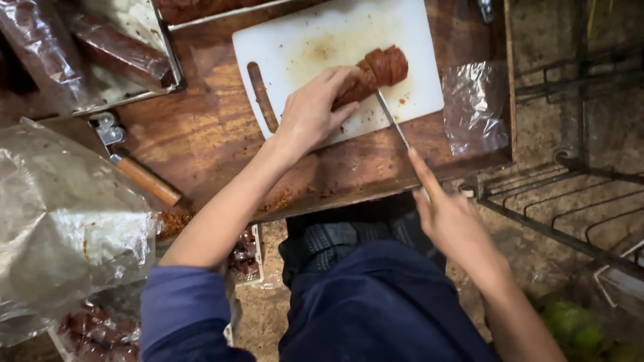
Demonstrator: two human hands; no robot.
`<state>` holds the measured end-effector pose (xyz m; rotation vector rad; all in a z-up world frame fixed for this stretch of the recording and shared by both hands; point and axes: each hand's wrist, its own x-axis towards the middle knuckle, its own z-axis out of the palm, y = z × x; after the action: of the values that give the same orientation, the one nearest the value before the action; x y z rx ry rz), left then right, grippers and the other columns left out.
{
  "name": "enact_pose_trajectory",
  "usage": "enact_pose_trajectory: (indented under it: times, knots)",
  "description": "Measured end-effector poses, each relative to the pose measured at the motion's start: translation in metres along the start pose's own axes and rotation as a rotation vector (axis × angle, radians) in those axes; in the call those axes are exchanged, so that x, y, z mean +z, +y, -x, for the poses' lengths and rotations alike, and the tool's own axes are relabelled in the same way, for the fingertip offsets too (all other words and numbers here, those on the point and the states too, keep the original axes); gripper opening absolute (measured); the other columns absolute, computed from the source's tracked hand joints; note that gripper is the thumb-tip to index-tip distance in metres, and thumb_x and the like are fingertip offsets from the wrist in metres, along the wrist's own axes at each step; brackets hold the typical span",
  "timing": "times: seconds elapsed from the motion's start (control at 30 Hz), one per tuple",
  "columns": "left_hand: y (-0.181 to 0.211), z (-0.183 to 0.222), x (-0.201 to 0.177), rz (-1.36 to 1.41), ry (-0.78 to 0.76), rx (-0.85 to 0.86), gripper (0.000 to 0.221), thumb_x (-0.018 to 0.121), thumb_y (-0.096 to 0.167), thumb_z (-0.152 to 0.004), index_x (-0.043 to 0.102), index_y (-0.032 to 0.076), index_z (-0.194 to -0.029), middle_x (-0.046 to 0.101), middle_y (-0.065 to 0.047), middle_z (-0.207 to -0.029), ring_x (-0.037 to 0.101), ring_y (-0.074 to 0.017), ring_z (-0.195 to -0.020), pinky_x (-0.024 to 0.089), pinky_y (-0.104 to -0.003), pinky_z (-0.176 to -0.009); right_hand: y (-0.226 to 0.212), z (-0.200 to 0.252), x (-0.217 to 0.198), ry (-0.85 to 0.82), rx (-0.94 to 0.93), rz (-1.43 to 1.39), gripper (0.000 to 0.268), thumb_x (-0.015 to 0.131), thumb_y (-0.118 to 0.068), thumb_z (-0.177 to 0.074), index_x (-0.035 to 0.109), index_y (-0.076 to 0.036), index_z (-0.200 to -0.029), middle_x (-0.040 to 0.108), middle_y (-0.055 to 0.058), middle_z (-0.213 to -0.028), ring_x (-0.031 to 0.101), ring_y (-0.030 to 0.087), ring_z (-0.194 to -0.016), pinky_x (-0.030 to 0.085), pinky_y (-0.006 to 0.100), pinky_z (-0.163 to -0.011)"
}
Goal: Slicing long bread rolls into smaller pieces using a knife on a cutting board and arranging them on a tray.
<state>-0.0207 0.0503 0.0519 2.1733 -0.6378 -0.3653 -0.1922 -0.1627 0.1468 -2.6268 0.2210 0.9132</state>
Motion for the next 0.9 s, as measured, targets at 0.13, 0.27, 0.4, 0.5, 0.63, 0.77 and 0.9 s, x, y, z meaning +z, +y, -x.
enact_pose_trajectory:
  times: [0.13,0.27,0.4,0.5,0.63,0.77,0.9]
  knots:
    - [-0.009,0.000,0.007,-0.035,0.017,0.025,0.041,0.073,0.023,-0.095,0.058,0.012,-0.132,0.064,-0.011,-0.132,0.071,-0.0249,-0.098,0.063,-0.039,-0.080,0.008,0.018,-0.001,0.059,-0.050,-0.030,0.076,0.053,-0.022,-0.103,0.014,-0.035,-0.167,0.032,0.005,-0.041,0.028,0.021,-0.032,0.027,0.042,-0.041]
    - [-0.014,0.005,0.014,-0.088,0.088,0.069,0.037,0.073,0.022,-0.095,0.060,0.012,-0.129,0.065,-0.012,-0.127,0.071,-0.0228,-0.085,0.064,-0.034,-0.066,0.009,0.030,-0.007,0.108,-0.087,0.178,0.075,0.055,-0.028,-0.102,0.016,-0.032,-0.166,0.040,-0.001,-0.040,0.033,0.014,-0.030,0.030,0.031,-0.029]
    - [-0.014,0.006,0.017,-0.067,0.113,0.073,0.034,0.072,0.018,-0.095,0.061,0.012,-0.127,0.066,-0.012,-0.124,0.071,-0.0225,-0.087,0.064,-0.030,-0.067,0.005,0.021,-0.006,0.009,0.023,0.308,0.072,0.044,-0.038,-0.105,0.007,-0.043,-0.166,0.039,0.004,-0.037,0.037,0.019,-0.027,0.038,0.034,-0.029]
    - [-0.019,0.005,0.016,-0.106,0.168,0.116,0.037,0.074,0.021,-0.095,0.059,0.013,-0.127,0.066,-0.010,-0.123,0.070,-0.0215,-0.077,0.061,-0.031,-0.052,0.002,0.036,-0.010,0.042,-0.036,0.215,0.073,0.052,-0.033,-0.101,0.018,-0.040,-0.165,0.039,0.005,-0.037,0.043,0.023,-0.026,0.040,0.043,-0.034]
    - [-0.030,-0.005,0.017,-0.028,0.167,0.106,0.032,0.074,0.024,-0.095,0.064,0.014,-0.125,0.070,-0.009,-0.121,0.073,-0.0203,-0.089,0.066,-0.030,-0.072,-0.016,-0.002,-0.011,-0.092,0.058,0.207,0.075,0.047,-0.037,-0.102,0.011,-0.041,-0.167,0.049,0.004,-0.040,0.049,0.021,-0.030,0.046,0.039,-0.039]
    - [-0.022,-0.004,0.014,-0.025,0.091,0.082,0.032,0.073,0.019,-0.095,0.063,0.012,-0.124,0.070,-0.008,-0.118,0.072,-0.0204,-0.088,0.064,-0.032,-0.072,-0.030,-0.068,0.006,0.105,-0.171,0.033,0.072,0.051,-0.021,-0.108,0.013,-0.030,-0.168,0.050,0.012,-0.047,0.048,0.032,-0.040,0.040,0.044,-0.042]
    - [-0.015,-0.006,0.005,0.020,0.125,0.039,0.020,0.070,0.020,-0.097,0.066,0.012,-0.115,0.072,-0.006,-0.113,0.071,-0.0147,-0.077,0.065,-0.029,-0.070,-0.027,-0.058,0.008,0.074,-0.130,-0.014,0.070,0.049,-0.023,-0.107,0.014,-0.032,-0.167,0.059,0.023,-0.057,0.060,0.053,-0.051,0.048,0.061,-0.052]
